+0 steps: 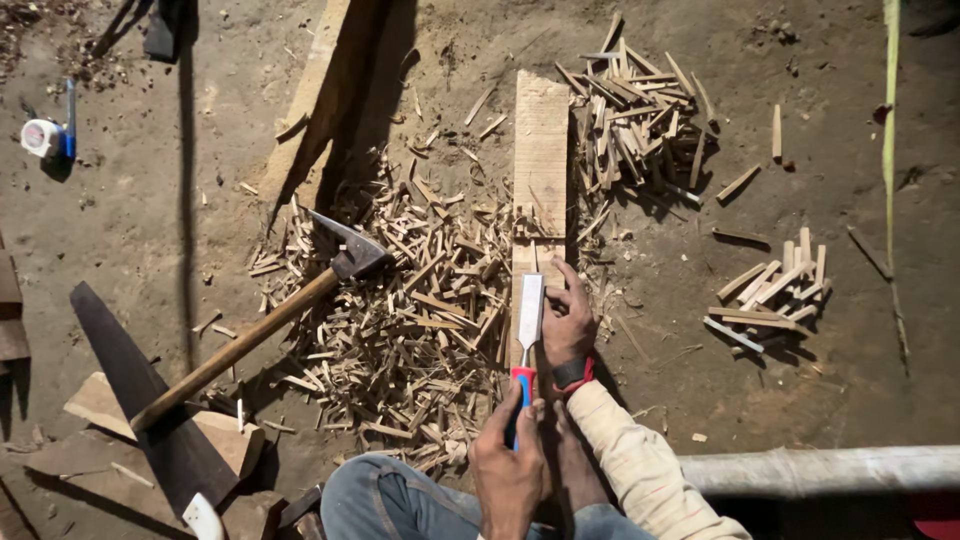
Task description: The person uses a chisel to carve a rectangular wooden plank, repeatedly removing thin shavings and occasionally clearing debris from the surface. The task continues with consistent hand movements and tool handling.
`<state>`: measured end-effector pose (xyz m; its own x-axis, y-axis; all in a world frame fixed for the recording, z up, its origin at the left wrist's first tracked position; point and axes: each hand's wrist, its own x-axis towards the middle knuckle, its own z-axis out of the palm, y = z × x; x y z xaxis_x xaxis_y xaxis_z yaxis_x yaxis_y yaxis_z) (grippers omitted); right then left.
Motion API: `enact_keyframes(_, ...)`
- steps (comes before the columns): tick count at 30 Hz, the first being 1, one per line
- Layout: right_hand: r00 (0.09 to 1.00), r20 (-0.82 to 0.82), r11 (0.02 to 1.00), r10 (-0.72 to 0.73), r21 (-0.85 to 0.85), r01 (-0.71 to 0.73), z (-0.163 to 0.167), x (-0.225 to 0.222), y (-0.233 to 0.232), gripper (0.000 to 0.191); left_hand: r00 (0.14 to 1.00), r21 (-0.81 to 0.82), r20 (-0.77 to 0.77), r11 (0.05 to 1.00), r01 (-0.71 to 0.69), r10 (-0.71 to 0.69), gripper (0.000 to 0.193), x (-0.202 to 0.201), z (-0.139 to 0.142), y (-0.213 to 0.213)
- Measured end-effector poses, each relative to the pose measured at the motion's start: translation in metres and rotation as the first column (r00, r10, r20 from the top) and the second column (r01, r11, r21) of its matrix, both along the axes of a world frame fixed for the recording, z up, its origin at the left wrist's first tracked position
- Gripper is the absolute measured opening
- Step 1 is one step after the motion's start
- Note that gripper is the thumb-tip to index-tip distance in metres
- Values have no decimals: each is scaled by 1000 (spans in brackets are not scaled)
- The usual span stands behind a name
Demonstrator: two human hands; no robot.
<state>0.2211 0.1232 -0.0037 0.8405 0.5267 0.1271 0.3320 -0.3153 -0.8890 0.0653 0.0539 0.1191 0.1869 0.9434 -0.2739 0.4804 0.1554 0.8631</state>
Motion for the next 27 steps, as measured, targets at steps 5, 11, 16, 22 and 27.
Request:
enact_keyframes(5,1000,-4,1000,1,17,-1,3,-5,-1,57,1000,68,-11,998,19,-18,36,5,0,8)
enact_keyframes(11,1000,-7,1000,18,-25,-18,-3,-3,-3,60,998,26,-66,1000,-3,5,39,11,11,5)
enact_keyframes(16,983,180,995,32,83,-48,-3,-2,-4,29,999,145,-48,989,9,-2,32,27,16,24)
enact_keyframes(22,989,149,994,10,109,-27,6,-3,-1,44,999,-39,-38,999,-20,18,41,23,14,17)
enact_keyframes(27,996,68,994,50,98,-57,7,-9,-6,58,1000,140,-2,990,-12,13,33,21,3,10)
